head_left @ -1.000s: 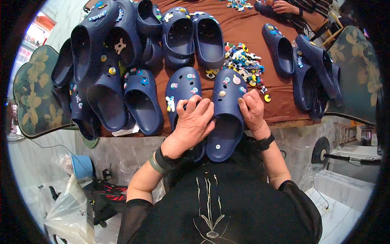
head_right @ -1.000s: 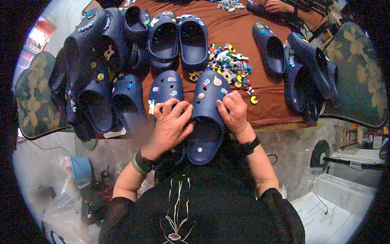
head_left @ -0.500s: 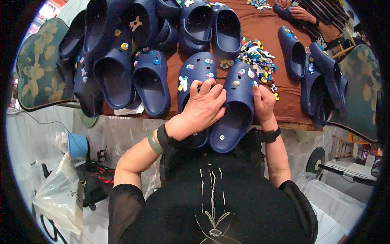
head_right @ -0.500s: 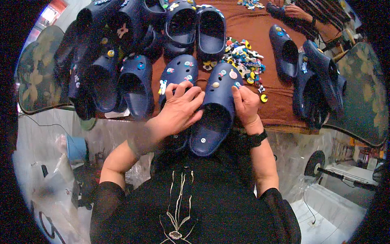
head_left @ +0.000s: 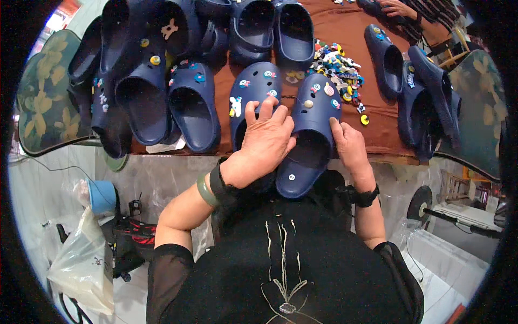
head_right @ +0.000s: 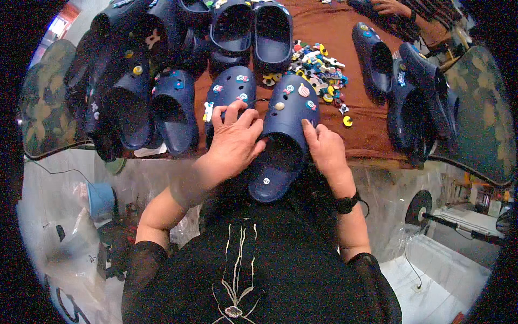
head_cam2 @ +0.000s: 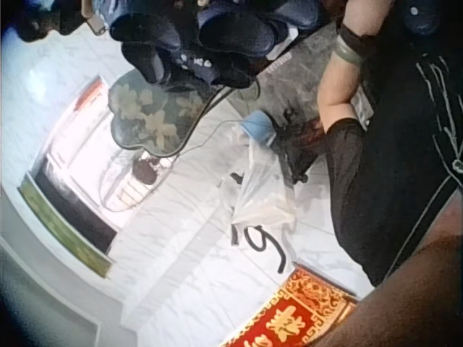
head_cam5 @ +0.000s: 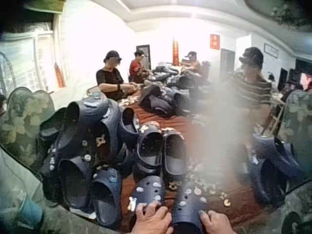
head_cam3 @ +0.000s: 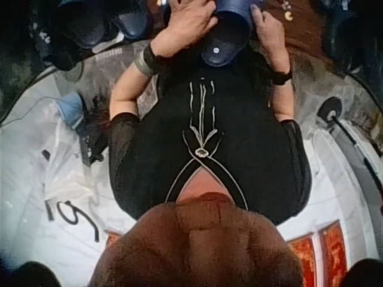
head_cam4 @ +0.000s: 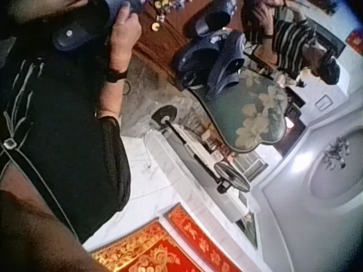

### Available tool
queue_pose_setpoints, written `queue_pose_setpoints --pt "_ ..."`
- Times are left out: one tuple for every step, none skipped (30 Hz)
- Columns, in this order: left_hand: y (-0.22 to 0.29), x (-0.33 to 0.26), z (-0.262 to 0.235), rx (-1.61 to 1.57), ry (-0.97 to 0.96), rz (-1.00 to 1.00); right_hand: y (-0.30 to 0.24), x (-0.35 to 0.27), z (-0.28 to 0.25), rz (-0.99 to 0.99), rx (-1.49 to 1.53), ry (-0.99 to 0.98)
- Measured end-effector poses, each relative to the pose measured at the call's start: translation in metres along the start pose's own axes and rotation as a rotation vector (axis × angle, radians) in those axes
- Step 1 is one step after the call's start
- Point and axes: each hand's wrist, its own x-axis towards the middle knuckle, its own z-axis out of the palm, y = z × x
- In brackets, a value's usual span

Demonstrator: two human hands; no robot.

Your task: Decorating clogs with cartoon charms by inserting them into the holes.

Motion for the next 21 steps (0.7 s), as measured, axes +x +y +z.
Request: queue_pose_setpoints --pt "0.0 0.0 0.001 0.011 0.003 -0.012 0.001 -0.002 0.002 0.006 -0.002 0.003" --pt "-0.001 0.0 0.002 0.013 0.004 -0.01 0.004 -0.005 0.006 -0.051 0.035 0.058" --pt "-0.001 0.0 0.002 0.009 0.003 -0.007 0.005 -0.007 0.009 -0.11 0.073 0.112" --pt "0.0 0.0 0.002 0.01 0.001 -0.003 0.001 -0.009 0.008 -0.098 0.03 0.116" --pt "0.0 0.001 0.001 0.012 -0.001 0.0 0.003 -0.009 0.01 -0.094 0.028 0.117" --pt "0.001 0.001 0.0 0.008 -0.002 0.002 0.009 -0.01 0.015 -0.135 0.062 0.182" --pt "0.001 0.001 -0.001 0.009 -0.011 0.004 0.013 -0.01 0.02 -0.178 0.096 0.247" --pt "0.001 0.001 -0.001 0.01 -0.019 0.006 0.016 -0.01 0.022 -0.177 0.093 0.247" --pt "0.001 0.002 0.001 0.008 -0.017 0.006 0.019 -0.011 0.023 -0.175 0.188 0.263" --pt "0.0 0.002 0.003 0.034 -0.018 -0.013 0.021 -0.013 0.023 -0.171 0.284 0.276" --pt "-0.001 0.001 0.005 0.061 -0.019 -0.033 0.022 -0.012 0.021 -0.171 0.282 0.275" --pt "-0.001 0.0 0.005 0.059 -0.017 -0.035 0.023 -0.009 0.019 0.017 0.569 0.173" --pt "-0.002 0.0 0.006 0.058 -0.01 -0.031 0.026 -0.006 0.015 0.211 0.849 0.07" --pt "-0.002 0.0 0.005 0.059 -0.004 -0.028 0.033 -0.004 0.013 0.178 0.992 0.021" --pt "-0.002 -0.001 0.005 0.058 -0.001 -0.027 0.045 0.005 0.015 0.176 0.99 0.023" --pt "-0.001 0.0 0.005 0.058 0.007 -0.018 0.062 0.019 0.018 -0.007 0.581 0.219" --pt "-0.001 -0.001 0.006 0.058 0.014 -0.012 0.058 0.03 0.018 -0.181 0.161 0.396" --pt "-0.001 -0.001 0.006 0.058 0.015 -0.011 0.056 0.036 0.007 -0.147 0.329 0.39" --pt "-0.004 -0.005 0.007 0.07 0.009 -0.026 0.018 0.042 -0.005 0.034 0.472 0.382" --pt "-0.003 -0.005 0.007 0.074 0.008 -0.024 0.02 0.05 -0.01 -0.047 0.357 0.422" --pt "-0.003 -0.005 0.007 0.073 0.011 -0.022 0.023 0.058 -0.017 -0.127 0.242 0.46"
